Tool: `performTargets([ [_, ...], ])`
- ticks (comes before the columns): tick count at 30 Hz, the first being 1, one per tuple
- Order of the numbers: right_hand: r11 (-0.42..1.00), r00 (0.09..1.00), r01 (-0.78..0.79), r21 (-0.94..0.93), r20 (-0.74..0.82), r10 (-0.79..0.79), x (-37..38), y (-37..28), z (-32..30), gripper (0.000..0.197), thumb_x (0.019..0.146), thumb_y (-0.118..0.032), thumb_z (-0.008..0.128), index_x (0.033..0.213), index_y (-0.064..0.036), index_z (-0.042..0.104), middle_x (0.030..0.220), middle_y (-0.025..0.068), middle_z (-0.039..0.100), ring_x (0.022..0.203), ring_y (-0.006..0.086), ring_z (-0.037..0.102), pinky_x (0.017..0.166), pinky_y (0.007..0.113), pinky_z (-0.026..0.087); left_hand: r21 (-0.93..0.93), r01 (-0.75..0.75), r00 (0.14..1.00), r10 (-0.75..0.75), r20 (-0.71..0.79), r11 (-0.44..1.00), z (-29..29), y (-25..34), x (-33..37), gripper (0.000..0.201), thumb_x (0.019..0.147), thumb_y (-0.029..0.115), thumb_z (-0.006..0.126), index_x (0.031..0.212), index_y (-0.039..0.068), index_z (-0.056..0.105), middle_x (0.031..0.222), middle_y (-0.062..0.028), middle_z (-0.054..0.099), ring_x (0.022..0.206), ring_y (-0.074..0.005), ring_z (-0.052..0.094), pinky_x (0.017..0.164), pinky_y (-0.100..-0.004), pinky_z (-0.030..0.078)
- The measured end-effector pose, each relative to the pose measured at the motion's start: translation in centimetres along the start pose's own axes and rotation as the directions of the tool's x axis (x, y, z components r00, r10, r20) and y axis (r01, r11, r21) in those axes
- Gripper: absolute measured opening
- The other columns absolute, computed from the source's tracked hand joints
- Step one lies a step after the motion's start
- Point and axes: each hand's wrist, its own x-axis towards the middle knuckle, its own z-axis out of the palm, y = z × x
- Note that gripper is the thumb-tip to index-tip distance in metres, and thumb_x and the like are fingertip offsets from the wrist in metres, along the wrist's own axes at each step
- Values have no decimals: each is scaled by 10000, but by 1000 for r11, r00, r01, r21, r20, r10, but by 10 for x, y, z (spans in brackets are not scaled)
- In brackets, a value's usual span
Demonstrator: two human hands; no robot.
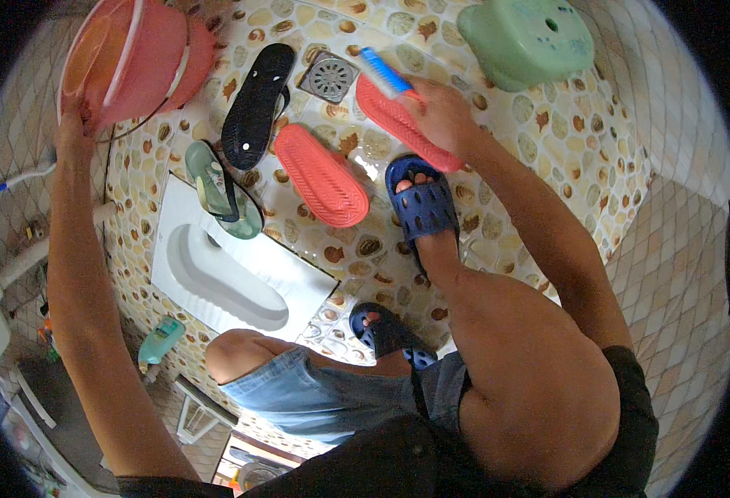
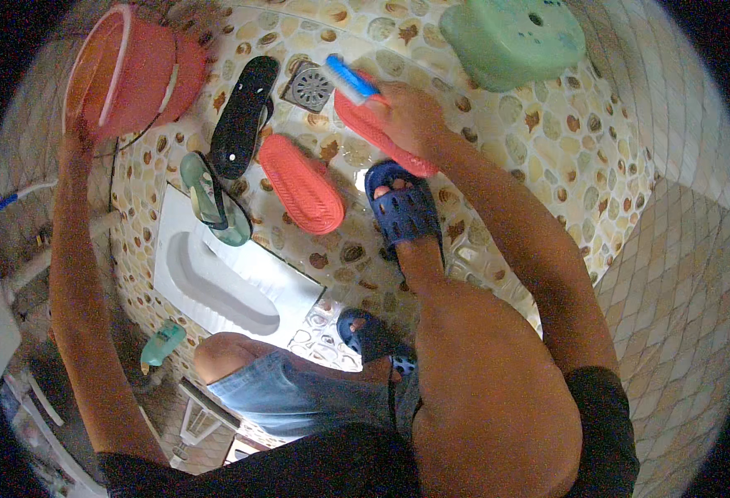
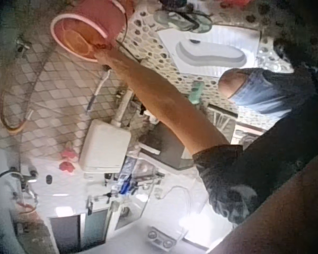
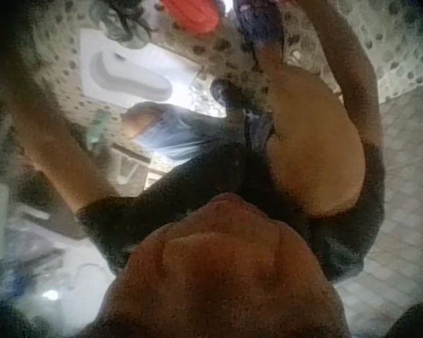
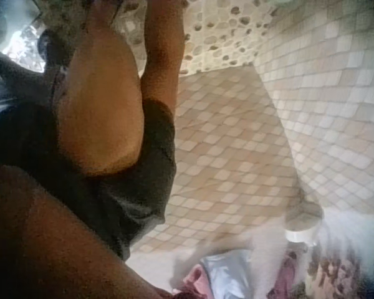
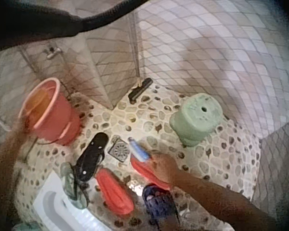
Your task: The person cleans sandals on a tiled bathroom floor by scrubbing them with a brush and rinsing them with water scooped from a bucket.
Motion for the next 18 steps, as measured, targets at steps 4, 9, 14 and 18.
performTargets([
  [4, 982, 983, 167, -85, -67, -173, 13, 34, 14, 418, 885, -193, 575, 1290, -96, 544, 992, 203, 668, 922, 404, 635, 809, 468, 506, 160, 35, 992, -54, 118, 987, -21, 4, 24, 157, 941, 272, 640, 847, 155, 595, 702, 77, 481, 577, -53, 428, 514, -214, 369],
  [9, 994, 998, 60, -88, 28, -57, 16, 68, 22, 592, 819, -164, 610, 1390, -103, 467, 975, 239, 670, 902, 419, 643, 813, 487, 515, 189, 49, 992, -69, 102, 981, -10, -12, 27, 171, 947, 311, 625, 900, 147, 622, 714, 81, 482, 589, -48, 415, 524, -211, 357],
  [14, 993, 963, -119, -18, 241, 120, -10, 55, 34, 543, 830, -202, 644, 1346, -104, 508, 1054, 218, 663, 956, 384, 639, 853, 440, 496, 217, 40, 994, -61, 90, 975, -22, -10, 29, 215, 953, 350, 611, 953, 139, 650, 727, 85, 482, 601, -42, 401, 534, -208, 345],
  [18, 1000, 993, -21, 11, 116, 19, -22, 57, 38, 341, 830, -313, 660, 1033, -40, 629, 939, 233, 668, 878, 416, 651, 791, 492, 517, 194, 39, 996, -54, 73, 980, -20, -14, 29, 262, 957, 382, 599, 995, 133, 673, 738, 88, 482, 611, -38, 390, 542, -205, 336],
])
